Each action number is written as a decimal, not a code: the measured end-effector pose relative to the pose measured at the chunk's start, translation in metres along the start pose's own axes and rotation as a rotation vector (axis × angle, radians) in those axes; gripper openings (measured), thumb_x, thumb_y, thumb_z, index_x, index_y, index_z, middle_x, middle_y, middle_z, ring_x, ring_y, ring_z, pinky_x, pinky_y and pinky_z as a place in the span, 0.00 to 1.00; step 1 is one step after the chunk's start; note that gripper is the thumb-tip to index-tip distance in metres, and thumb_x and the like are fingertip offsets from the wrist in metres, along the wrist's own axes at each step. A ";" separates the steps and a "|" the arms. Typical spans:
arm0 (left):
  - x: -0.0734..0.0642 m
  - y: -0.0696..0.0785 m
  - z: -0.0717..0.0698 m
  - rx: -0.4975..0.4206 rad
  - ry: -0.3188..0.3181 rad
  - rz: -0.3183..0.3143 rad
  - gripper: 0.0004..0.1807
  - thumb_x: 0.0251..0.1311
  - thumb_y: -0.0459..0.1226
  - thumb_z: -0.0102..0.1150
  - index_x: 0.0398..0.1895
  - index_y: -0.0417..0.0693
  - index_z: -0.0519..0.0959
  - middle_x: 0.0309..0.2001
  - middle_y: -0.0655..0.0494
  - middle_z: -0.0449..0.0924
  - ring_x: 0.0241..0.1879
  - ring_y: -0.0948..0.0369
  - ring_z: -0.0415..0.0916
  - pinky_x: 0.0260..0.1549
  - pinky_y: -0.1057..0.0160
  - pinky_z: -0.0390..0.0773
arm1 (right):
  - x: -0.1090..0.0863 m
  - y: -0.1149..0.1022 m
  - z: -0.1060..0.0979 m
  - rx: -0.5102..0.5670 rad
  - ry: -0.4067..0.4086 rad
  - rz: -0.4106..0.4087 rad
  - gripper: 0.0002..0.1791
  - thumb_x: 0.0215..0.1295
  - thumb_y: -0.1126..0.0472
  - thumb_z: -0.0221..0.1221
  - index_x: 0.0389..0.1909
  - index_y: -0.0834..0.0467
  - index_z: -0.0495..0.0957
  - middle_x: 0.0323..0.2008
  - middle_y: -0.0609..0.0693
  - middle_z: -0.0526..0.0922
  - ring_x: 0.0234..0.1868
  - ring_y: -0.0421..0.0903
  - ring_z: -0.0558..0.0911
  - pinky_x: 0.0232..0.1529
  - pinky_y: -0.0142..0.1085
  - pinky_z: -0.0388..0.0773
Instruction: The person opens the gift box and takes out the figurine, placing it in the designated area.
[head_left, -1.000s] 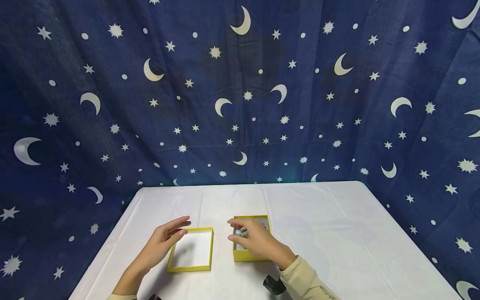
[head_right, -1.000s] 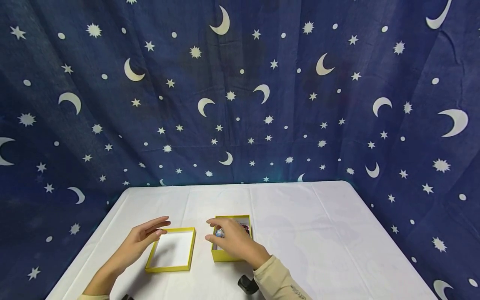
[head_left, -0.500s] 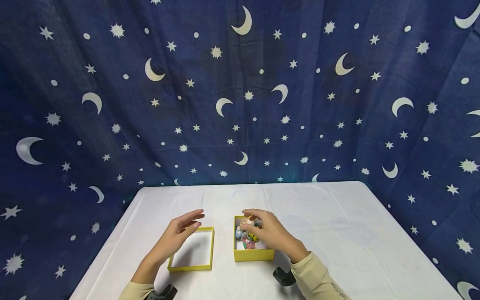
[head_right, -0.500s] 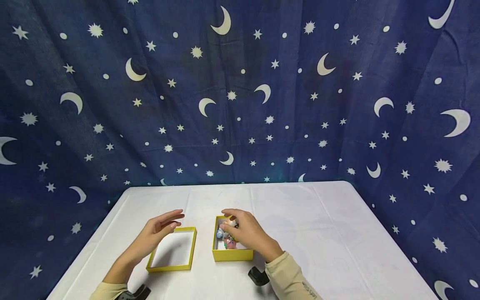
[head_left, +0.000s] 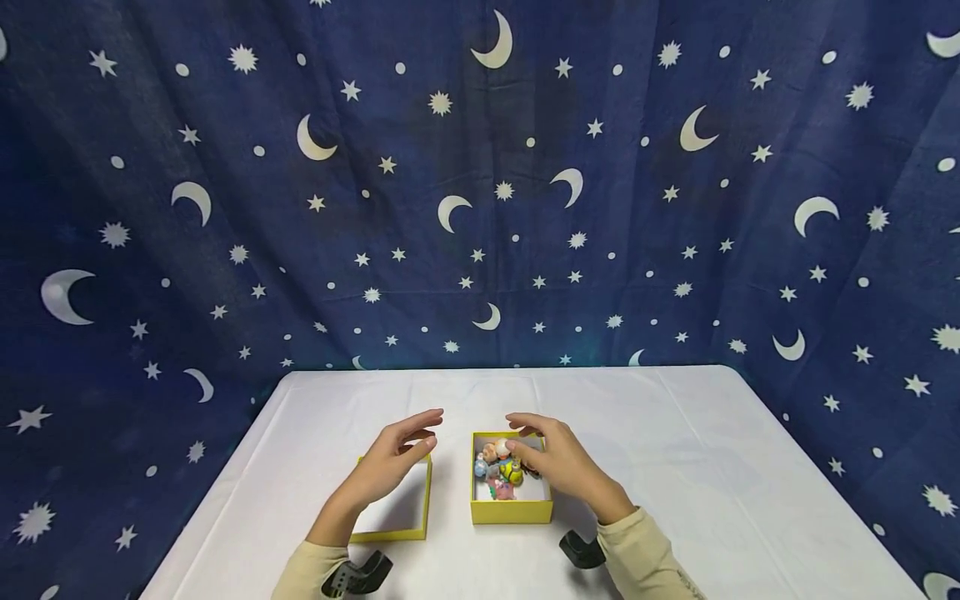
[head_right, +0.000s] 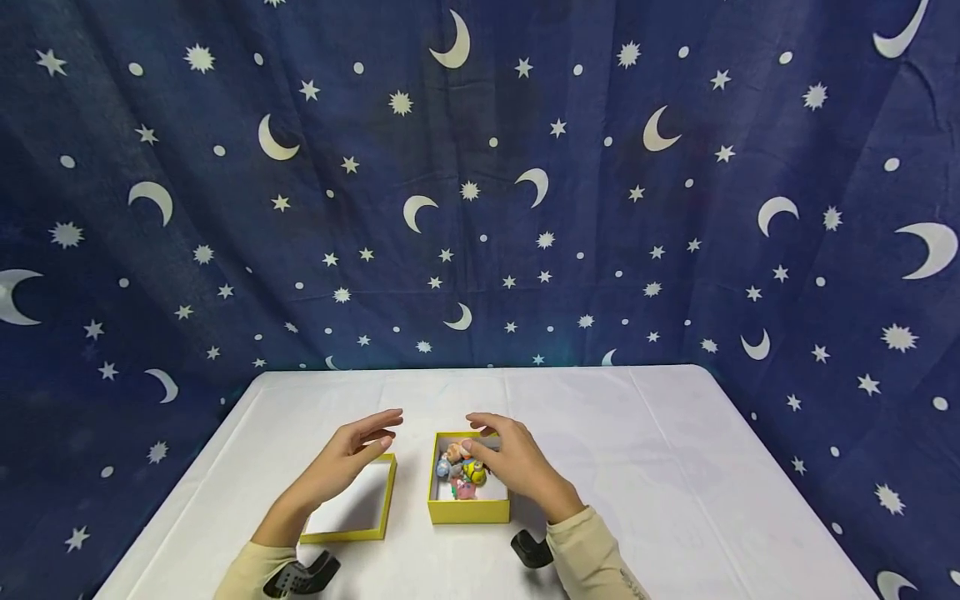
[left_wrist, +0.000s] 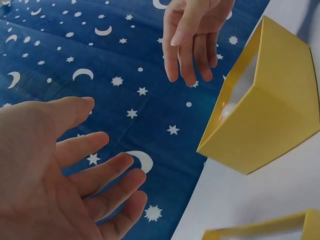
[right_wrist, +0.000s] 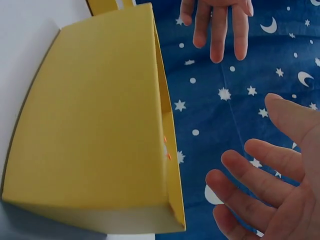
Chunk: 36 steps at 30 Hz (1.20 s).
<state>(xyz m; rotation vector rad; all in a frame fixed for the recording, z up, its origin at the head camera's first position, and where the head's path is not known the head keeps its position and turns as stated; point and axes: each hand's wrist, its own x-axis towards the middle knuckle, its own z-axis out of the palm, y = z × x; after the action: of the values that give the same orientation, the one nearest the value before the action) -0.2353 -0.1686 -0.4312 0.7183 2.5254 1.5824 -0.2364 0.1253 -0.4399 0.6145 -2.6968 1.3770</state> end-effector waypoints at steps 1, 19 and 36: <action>0.002 0.000 0.002 0.002 -0.003 -0.006 0.26 0.75 0.43 0.53 0.73 0.47 0.69 0.68 0.42 0.74 0.63 0.48 0.76 0.57 0.66 0.80 | 0.000 0.001 -0.001 -0.002 0.006 -0.006 0.24 0.70 0.54 0.63 0.64 0.56 0.78 0.58 0.56 0.84 0.56 0.54 0.83 0.61 0.59 0.77; 0.009 -0.007 0.035 0.058 -0.090 -0.043 0.31 0.73 0.41 0.56 0.77 0.52 0.63 0.75 0.42 0.65 0.69 0.40 0.68 0.60 0.45 0.79 | 0.000 0.022 -0.017 -0.016 0.054 -0.006 0.24 0.69 0.56 0.64 0.63 0.60 0.78 0.57 0.61 0.84 0.57 0.59 0.81 0.60 0.57 0.78; 0.011 -0.013 0.047 0.047 -0.237 -0.001 0.41 0.66 0.37 0.65 0.78 0.38 0.58 0.78 0.38 0.57 0.75 0.37 0.58 0.67 0.39 0.73 | 0.000 0.044 -0.018 -0.036 -0.077 -0.050 0.21 0.69 0.54 0.63 0.59 0.59 0.81 0.59 0.60 0.83 0.60 0.62 0.79 0.54 0.54 0.80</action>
<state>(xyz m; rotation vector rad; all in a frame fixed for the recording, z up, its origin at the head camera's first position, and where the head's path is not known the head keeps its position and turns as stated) -0.2352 -0.1297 -0.4619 0.8535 2.3972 1.3518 -0.2553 0.1629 -0.4626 0.7413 -2.7384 1.3173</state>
